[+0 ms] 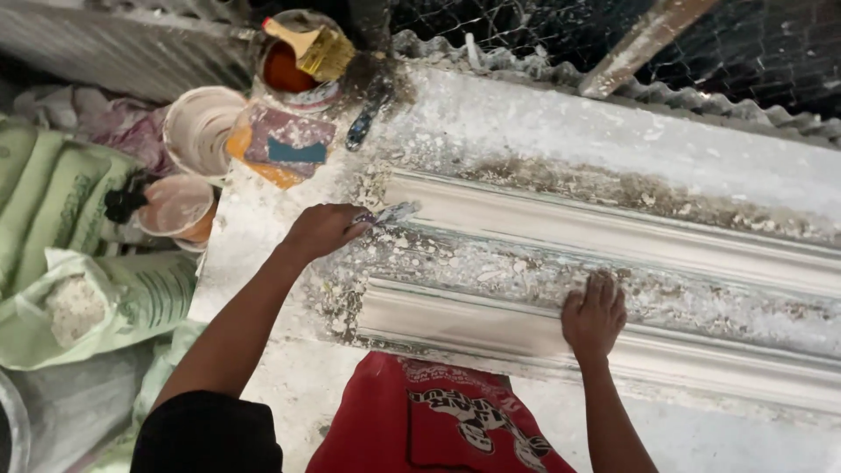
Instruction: Scraping excess material and cleaning plaster architectural moulding strips on a workbench.
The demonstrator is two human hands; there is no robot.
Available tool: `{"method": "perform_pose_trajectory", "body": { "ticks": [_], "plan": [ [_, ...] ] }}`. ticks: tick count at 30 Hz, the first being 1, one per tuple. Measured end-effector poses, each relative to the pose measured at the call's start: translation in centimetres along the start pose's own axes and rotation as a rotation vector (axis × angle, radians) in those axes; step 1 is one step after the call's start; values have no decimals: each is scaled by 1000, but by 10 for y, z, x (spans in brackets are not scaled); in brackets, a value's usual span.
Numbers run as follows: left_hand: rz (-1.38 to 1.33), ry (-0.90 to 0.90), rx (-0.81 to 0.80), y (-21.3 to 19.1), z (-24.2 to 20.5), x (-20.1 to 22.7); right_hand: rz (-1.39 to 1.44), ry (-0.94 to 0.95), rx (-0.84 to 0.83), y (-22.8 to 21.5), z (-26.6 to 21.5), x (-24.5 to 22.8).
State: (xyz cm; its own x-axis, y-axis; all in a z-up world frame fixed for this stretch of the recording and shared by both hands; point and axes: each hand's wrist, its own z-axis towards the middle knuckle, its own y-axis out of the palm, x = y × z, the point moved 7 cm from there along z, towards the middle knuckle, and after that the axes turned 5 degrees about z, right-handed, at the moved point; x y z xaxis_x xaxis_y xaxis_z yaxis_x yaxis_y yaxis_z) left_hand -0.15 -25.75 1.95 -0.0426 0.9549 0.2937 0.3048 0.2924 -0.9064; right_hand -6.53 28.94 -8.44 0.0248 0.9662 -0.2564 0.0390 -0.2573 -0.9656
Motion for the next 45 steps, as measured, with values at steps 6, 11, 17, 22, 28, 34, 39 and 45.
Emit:
{"method": "perform_pose_trajectory", "body": {
  "ticks": [6, 11, 17, 22, 28, 34, 39, 45],
  "plan": [
    [29, 32, -49, 10, 7, -26, -34, -64, 58, -12, -5, -17],
    [54, 50, -12, 50, 33, -15, -49, -159, -47, -9, 0, -25],
    [53, 129, 41, 42, 33, 37, 22, -9, -102, -8, 11, -14],
    [143, 86, 20, 54, 39, 12, 5, 54, -116, -8, 16, -16],
    [93, 91, 17, 33, 28, 19, -5, 39, -92, -9, 16, -17],
    [107, 82, 50, 59, 36, 23, -14, 0, -30, -11, 14, -19],
    [128, 112, 72, 47, 34, 22, -26, -26, 17, -17, 11, -24],
    [114, 127, 52, 61, 51, 53, -44, -67, 87, -10, 13, -19]
  ]
}}
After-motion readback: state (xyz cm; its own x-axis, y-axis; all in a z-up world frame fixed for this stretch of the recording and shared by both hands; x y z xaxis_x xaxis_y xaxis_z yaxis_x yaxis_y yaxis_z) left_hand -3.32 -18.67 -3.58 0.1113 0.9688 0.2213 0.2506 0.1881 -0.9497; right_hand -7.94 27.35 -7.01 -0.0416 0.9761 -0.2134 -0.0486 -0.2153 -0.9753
